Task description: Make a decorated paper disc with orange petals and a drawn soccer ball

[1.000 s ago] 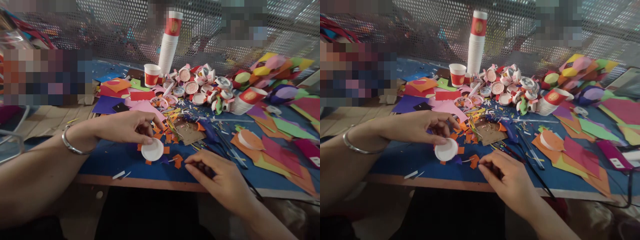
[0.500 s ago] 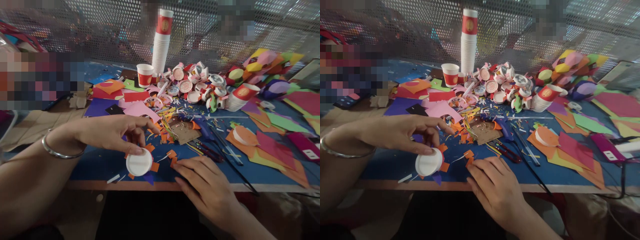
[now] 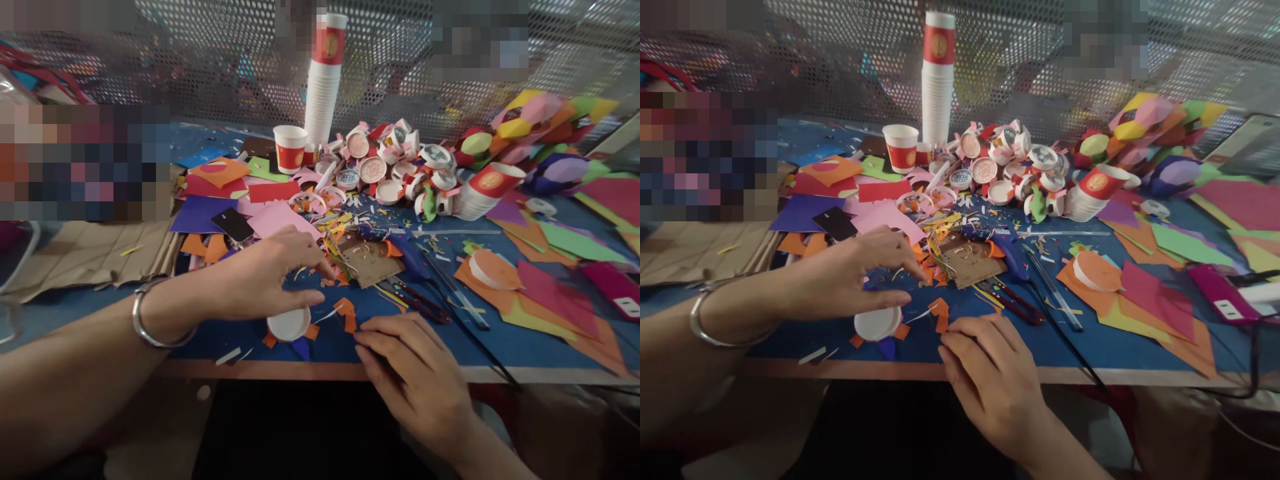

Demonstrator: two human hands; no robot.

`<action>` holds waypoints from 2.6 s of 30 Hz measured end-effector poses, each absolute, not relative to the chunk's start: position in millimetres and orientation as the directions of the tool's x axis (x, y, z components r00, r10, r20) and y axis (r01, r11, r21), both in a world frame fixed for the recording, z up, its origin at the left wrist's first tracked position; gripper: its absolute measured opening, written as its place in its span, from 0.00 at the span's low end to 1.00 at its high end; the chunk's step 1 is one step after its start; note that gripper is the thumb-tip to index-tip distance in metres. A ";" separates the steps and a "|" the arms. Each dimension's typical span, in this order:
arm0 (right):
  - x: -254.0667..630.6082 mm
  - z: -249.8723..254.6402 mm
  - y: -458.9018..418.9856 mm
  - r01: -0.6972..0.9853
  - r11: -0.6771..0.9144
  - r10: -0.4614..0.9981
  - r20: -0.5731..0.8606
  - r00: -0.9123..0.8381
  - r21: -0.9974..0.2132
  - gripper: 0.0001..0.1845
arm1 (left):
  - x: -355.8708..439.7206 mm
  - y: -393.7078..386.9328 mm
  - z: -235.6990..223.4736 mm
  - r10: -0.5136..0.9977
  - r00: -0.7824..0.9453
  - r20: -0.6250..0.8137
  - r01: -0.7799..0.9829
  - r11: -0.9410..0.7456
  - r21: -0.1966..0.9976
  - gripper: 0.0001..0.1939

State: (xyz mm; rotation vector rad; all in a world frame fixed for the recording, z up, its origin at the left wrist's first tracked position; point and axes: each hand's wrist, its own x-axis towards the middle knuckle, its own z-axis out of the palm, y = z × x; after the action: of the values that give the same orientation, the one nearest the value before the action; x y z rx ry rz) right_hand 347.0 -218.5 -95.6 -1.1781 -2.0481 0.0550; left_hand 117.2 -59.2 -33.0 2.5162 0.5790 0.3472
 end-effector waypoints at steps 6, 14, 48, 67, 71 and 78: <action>348.1 -101.6 -221.6 0.737 0.554 0.702 0.693 -0.165 -0.387 0.11 | 148.5 -76.4 -36.0 0.420 0.905 0.065 0.355 -0.831 0.427 0.11; 346.0 -102.8 -220.9 0.757 0.523 0.675 0.732 -0.089 -0.391 0.11 | 174.6 -82.9 -27.1 0.432 0.897 -0.095 0.441 -0.856 0.270 0.14; 344.6 -102.4 -218.7 0.743 0.510 0.672 0.740 -0.030 -0.433 0.09 | 141.7 -44.9 -16.6 0.417 0.909 0.000 0.356 -0.775 0.522 0.06; 341.4 -105.5 -219.0 0.792 0.479 0.683 0.728 -0.066 -0.378 0.10 | 139.1 -45.8 -25.2 0.464 0.885 -0.028 0.444 -0.824 0.351 0.04; 340.4 -106.1 -219.5 0.797 0.478 0.676 0.734 -0.064 -0.370 0.10 | 143.9 -48.1 -27.8 0.485 0.874 -0.046 0.467 -0.809 0.357 0.04; 340.3 -108.7 -220.2 0.817 0.458 0.661 0.749 -0.050 -0.350 0.09 | 146.6 -46.8 -34.7 0.530 0.848 -0.024 0.508 -0.797 0.328 0.03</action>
State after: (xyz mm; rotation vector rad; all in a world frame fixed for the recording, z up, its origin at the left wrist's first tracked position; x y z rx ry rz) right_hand 340.3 -220.2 -108.7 -1.2647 -1.7710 -0.2097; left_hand 146.6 -46.8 -34.7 2.7013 0.7813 0.0979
